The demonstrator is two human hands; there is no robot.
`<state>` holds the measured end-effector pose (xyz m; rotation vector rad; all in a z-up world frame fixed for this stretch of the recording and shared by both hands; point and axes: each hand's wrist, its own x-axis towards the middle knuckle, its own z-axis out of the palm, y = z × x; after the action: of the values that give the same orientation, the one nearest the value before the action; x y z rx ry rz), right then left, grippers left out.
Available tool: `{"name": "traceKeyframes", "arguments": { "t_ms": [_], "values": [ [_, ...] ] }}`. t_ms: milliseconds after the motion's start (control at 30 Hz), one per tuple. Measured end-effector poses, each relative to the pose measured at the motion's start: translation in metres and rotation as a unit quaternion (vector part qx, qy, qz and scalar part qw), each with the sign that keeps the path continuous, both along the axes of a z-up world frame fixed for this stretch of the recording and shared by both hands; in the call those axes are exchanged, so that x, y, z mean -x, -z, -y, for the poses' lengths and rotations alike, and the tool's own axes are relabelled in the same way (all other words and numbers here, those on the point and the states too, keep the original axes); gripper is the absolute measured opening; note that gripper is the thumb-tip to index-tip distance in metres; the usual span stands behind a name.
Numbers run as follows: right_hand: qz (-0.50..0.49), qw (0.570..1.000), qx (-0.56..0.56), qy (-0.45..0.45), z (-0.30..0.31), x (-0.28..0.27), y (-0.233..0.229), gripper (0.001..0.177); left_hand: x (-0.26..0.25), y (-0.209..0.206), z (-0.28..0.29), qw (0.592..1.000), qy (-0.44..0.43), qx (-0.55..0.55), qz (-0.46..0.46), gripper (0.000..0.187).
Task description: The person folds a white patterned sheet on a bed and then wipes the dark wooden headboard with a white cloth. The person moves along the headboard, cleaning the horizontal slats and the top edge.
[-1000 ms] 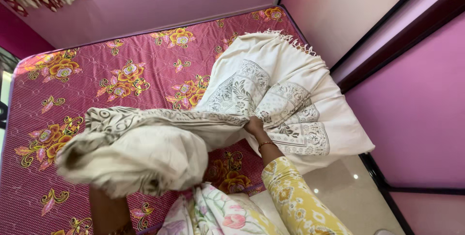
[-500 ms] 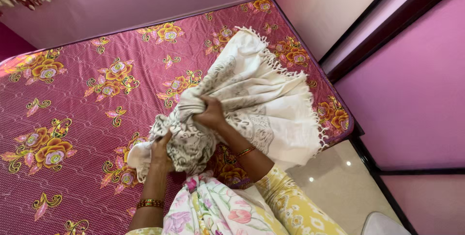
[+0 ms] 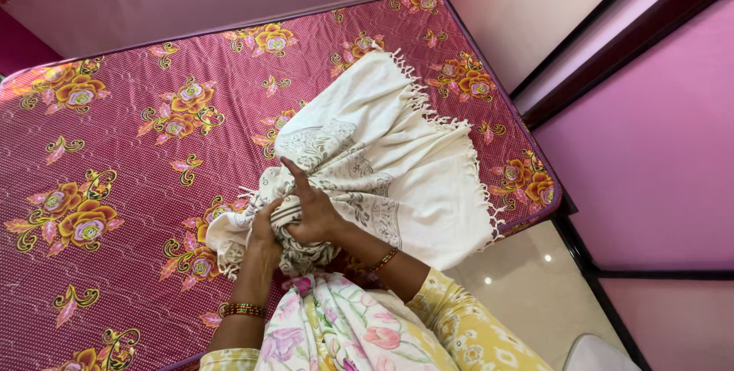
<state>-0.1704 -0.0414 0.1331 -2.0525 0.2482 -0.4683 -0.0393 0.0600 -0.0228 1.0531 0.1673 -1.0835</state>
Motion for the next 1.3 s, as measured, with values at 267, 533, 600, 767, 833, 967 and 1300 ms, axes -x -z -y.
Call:
{"name": "traceKeyframes", "arguments": {
  "t_ms": [267, 533, 600, 767, 833, 967, 1300],
  "values": [
    [0.042, 0.983, -0.177, 0.012, 0.064, 0.059, 0.037, 0.113, -0.010, 0.019, -0.001, 0.992, -0.116, 0.036, -0.042, 0.039],
    [-0.447, 0.880, 0.054, 0.150, 0.084, 0.128, 0.133, 0.182, 0.001, -0.066, -0.022, 0.992, -0.111, 0.062, -0.011, 0.047],
    [-0.438, 0.879, 0.043, 0.182, 0.078, 0.131, 0.158, 0.181, 0.001, -0.086, -0.030, 0.991, -0.096, 0.087, -0.029, 0.049],
    [-0.417, 0.866, 0.006, 0.278, 0.087, 0.104, 0.193, 0.177, 0.007, -0.120, -0.066, 0.988, -0.083, 0.109, 0.068, 0.051],
    [-0.382, 0.867, -0.020, 0.318, 0.106, 0.083, 0.197, 0.173, 0.011, -0.130, -0.086, 0.987, -0.066, 0.110, 0.096, 0.052],
    [-0.314, 0.895, 0.030, 0.315, 0.140, 0.028, 0.208, 0.122, 0.019, -0.141, -0.136, 0.983, -0.024, 0.092, 0.155, 0.054],
    [-0.307, 0.936, -0.170, 0.034, 0.065, -0.094, 0.204, 0.121, 0.046, -0.133, -0.244, 0.948, -0.234, 0.001, 0.215, 0.060]
  ]
}}
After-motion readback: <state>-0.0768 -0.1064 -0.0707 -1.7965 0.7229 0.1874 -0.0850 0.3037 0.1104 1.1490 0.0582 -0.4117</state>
